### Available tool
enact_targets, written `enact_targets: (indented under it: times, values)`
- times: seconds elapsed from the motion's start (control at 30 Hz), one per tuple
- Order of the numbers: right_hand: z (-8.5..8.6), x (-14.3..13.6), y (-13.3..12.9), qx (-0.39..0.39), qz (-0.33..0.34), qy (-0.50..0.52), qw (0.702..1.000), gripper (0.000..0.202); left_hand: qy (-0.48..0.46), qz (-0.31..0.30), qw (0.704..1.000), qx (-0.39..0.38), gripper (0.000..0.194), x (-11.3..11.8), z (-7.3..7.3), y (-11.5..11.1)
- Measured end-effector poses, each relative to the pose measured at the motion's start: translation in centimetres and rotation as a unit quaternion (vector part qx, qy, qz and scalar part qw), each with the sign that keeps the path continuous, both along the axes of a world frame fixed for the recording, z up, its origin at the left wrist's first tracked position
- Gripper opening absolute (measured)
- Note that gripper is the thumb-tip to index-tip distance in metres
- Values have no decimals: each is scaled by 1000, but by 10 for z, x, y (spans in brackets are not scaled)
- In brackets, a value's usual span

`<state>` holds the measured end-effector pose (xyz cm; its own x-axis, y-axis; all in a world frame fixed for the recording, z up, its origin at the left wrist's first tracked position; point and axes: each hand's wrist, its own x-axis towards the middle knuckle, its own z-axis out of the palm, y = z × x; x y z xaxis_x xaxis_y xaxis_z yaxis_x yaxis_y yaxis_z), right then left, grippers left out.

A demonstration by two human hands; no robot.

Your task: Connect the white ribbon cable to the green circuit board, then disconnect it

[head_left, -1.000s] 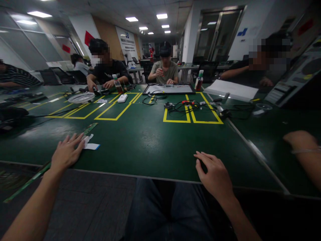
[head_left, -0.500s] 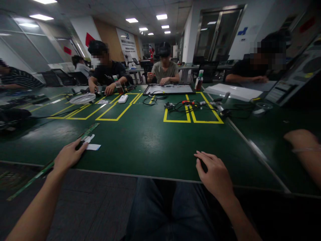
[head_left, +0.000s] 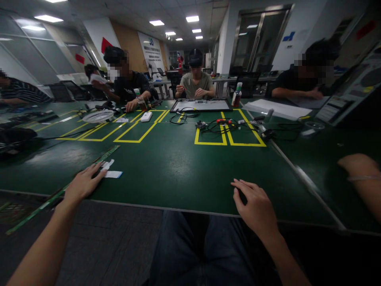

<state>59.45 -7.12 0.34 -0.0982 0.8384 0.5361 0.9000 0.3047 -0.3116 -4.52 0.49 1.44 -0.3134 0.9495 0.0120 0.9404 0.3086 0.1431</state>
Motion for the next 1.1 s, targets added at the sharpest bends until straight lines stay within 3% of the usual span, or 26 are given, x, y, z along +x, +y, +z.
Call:
enact_targets:
  times: [0.27, 0.5, 0.7, 0.87, 1.1]
  values:
    - [1, 0, 1, 0, 1, 3, 1000, 28, 29, -39, 989, 137, 59, 16, 3, -14]
    - [0, 0, 1, 1, 4, 2, 1000, 28, 30, 9, 997, 77, 58, 32, 9, -22]
    - [0, 0, 1, 5, 2, 3, 1000, 27, -29, -30, 997, 63, 63, 50, 3, -23]
    - [2, -1, 0, 6, 0, 2, 1000, 26, -73, -130, 987, 69, 70, 93, -1, -27]
    - [4, -2, 0, 6, -1, -1, 1000, 27, -97, -269, 954, 84, 71, 188, -5, -26]
